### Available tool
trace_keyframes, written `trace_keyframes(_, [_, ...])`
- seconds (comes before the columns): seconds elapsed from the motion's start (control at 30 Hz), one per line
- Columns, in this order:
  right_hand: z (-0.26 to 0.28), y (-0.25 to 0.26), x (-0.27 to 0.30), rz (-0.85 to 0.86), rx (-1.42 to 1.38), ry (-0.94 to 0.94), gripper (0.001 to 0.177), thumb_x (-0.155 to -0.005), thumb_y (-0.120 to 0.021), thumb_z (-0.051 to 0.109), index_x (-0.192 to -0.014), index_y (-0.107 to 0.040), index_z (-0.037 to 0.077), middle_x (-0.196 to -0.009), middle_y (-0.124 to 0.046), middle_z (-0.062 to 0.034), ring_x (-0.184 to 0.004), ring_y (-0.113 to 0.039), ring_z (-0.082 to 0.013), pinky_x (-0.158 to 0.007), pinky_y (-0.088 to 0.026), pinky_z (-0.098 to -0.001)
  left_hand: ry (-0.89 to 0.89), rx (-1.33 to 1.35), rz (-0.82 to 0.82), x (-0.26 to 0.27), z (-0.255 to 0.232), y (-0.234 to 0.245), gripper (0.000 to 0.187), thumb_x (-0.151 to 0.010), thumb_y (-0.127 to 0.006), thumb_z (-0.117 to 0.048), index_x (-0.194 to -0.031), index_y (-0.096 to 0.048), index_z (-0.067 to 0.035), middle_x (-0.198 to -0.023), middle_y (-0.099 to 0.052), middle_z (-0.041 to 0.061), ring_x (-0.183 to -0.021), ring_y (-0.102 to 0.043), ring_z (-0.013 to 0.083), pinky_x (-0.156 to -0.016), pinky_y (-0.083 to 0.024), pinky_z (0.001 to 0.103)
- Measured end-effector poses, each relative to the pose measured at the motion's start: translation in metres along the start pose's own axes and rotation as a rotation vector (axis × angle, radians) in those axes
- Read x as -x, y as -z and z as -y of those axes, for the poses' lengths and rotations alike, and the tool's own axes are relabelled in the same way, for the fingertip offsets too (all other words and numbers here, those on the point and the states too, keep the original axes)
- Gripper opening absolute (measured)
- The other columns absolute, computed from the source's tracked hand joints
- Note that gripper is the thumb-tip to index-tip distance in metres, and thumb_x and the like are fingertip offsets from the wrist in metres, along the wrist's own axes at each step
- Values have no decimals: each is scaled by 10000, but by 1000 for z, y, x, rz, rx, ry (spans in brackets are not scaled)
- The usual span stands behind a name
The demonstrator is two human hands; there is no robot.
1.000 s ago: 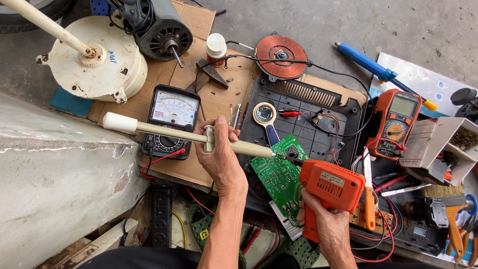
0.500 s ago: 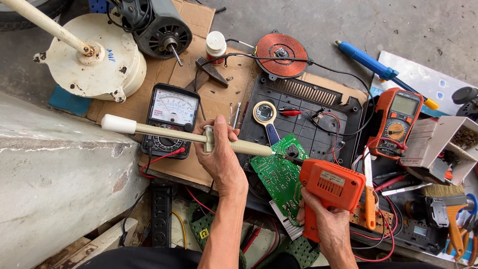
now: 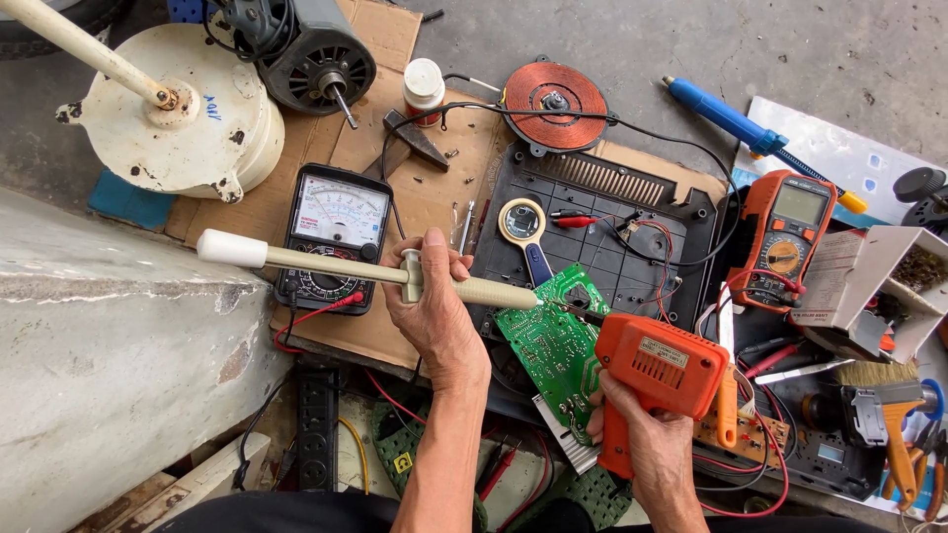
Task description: Desoldering electronic components from a circuit board using a soldering iron and a desoldering pump.
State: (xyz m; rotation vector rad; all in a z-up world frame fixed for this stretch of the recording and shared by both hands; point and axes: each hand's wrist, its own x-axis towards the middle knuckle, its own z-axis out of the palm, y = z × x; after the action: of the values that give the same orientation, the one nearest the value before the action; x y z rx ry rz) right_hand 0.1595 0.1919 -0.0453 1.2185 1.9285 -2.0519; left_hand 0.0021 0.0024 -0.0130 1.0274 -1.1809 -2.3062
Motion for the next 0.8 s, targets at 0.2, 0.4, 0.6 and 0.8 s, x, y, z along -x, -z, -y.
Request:
trace_keyframes(0.2, [0,-1,-1,-13,5,-14,187,-1010,-776,135,-1117,-750,-17,-781,-736,-219,-568,-686,-345,-508,-612,-524,2,-6,-9,1,-1,-1,183,-1001,-739,-250,-997,-618,-112,-637,-597,25,-682,-669,175,-895,-640,396])
trace_keyframes(0.4, [0,0,-1,-10,34,-18,202,-1008,-782,144,-1120,-756,-21,-769,-733,-212,-576,-693,-337,-525,-625,-513,-3,22,-11,1,0,-2,171,-992,-740,-223,-976,-616,-106,-656,-578,22,-621,-555,112,-841,-665,371])
trace_keyframes(0.6, [-1,0,-3,9,25,-6,196,-1006,-779,137,-1134,-752,-9,-761,-728,-206,-567,-688,-327,-528,-632,-514,16,-13,-21,1,-1,-2,179,-990,-739,-247,-984,-622,-112,-648,-593,27,-677,-668,175,-882,-631,374])
trace_keyframes(0.8, [-3,1,-4,10,20,2,192,-1007,-779,138,-1131,-749,-5,-776,-736,-201,-567,-694,-324,-510,-624,-504,-19,37,9,-1,5,-1,200,-995,-750,-256,-1005,-615,-108,-647,-573,23,-621,-544,107,-850,-666,385])
